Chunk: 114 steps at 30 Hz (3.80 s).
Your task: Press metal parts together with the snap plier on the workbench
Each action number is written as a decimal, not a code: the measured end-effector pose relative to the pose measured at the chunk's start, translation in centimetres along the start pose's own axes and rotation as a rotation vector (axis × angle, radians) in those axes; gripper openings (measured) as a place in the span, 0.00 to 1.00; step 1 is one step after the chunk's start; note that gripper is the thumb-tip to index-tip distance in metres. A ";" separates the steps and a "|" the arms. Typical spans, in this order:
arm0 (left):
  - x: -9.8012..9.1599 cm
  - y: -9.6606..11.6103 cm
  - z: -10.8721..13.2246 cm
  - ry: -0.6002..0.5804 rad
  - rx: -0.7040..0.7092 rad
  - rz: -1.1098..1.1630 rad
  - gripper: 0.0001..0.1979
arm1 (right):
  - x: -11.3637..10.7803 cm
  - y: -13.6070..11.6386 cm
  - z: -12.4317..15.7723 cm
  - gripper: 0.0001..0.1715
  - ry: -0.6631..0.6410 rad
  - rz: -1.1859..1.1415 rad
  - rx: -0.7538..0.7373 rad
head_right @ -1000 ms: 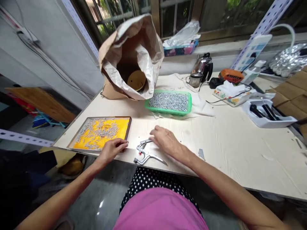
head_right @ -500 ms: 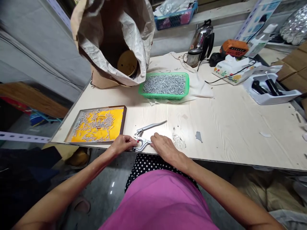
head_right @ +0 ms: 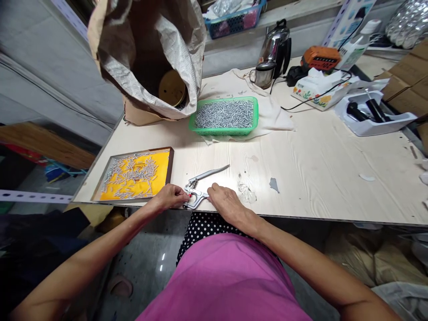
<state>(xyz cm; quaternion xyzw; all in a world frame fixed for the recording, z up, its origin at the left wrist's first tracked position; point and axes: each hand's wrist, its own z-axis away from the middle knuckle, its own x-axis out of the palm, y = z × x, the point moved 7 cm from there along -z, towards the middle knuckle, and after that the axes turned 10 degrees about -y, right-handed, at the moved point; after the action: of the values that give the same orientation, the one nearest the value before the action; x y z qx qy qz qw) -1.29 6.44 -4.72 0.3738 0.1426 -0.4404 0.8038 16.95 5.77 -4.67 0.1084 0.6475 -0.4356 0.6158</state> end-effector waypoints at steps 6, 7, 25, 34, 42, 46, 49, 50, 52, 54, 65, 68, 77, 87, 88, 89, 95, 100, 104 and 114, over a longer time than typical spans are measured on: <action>0.1 0.5 0.5 0.014 -0.017 -0.034 0.13 | 0.2 0.0 0.0 0.06 0.012 0.025 0.004; 0.1 0.6 0.6 0.032 -0.016 -0.066 0.13 | 0.2 0.0 0.0 0.06 0.016 0.026 0.001; 1.8 -1.7 -0.1 -0.140 -0.006 0.242 0.21 | -3.1 2.7 -1.0 0.54 -0.001 0.156 -0.028; 2.0 -2.1 0.0 -0.095 -0.014 0.240 0.22 | -3.5 2.0 -1.1 0.46 -0.068 0.187 -0.033; 1.3 -1.3 1.3 0.031 0.015 0.045 0.18 | -3.1 1.0 -0.4 0.34 -0.038 0.210 -0.009; 0.6 2.3 3.5 0.367 0.277 -0.301 0.12 | -2.5 0.8 -0.2 0.34 0.004 0.205 -0.034; 2.1 5.5 3.3 0.363 0.508 -0.469 0.14 | -2.2 0.8 -0.1 0.35 0.037 0.193 -0.032; 2.7 6.3 2.8 0.332 0.569 -0.514 0.18 | -2.2 0.9 0.0 0.36 0.043 0.185 -0.031; 3.5 7.5 1.6 0.254 0.656 -0.574 0.26 | -2.1 1.2 0.2 0.40 0.052 0.161 -0.031; 3.9 8.2 0.5 0.180 0.703 -0.602 0.30 | -2.1 1.5 0.6 0.44 0.066 0.142 -0.033; 4.0 9.8 -0.4 0.059 0.724 -0.773 0.17 | -2.2 1.2 1.9 0.16 0.103 0.208 0.041; 4.0 9.7 -0.6 0.069 0.752 -0.736 0.13 | -1.5 1.1 1.3 0.06 0.103 0.189 0.032; 3.0 8.9 -1.0 0.151 0.710 -0.690 0.14 | -1.9 1.7 -0.2 0.09 0.036 0.196 0.028; 7.6 8.2 2.5 0.360 0.824 -0.558 0.24 | -4.2 6.6 -2.0 0.10 0.090 0.110 0.059; 8.4 8.3 2.7 0.325 0.835 -0.544 0.25 | -4.3 6.9 -2.5 0.09 0.097 0.137 0.069; 8.9 8.4 2.7 0.288 0.840 -0.525 0.26 | -4.4 7.2 -3.1 0.08 0.109 0.164 0.075; 9.0 8.7 2.3 0.201 0.822 -0.404 0.27 | -6.7 7.0 -6.2 0.08 0.136 0.231 0.087; 9.5 8.8 3.0 0.194 0.868 -0.414 0.26 | -4.6 -1.7 -6.8 0.08 -0.026 0.313 -0.335; 9.4 7.8 6.8 0.288 1.046 -0.515 0.16 | -1.0 -6.4 -7.1 0.05 -0.122 0.347 -0.617; -7.8 -5.2 5.2 0.732 0.087 -0.581 0.10 | -4.4 -4.4 -9.7 0.10 0.222 -0.240 -0.465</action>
<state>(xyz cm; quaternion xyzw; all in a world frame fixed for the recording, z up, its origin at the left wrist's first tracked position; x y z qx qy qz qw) -10.52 5.66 0.73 0.4824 0.4969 -0.4918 0.5278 8.07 11.65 -0.22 -0.0663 0.8016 -0.3308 0.4935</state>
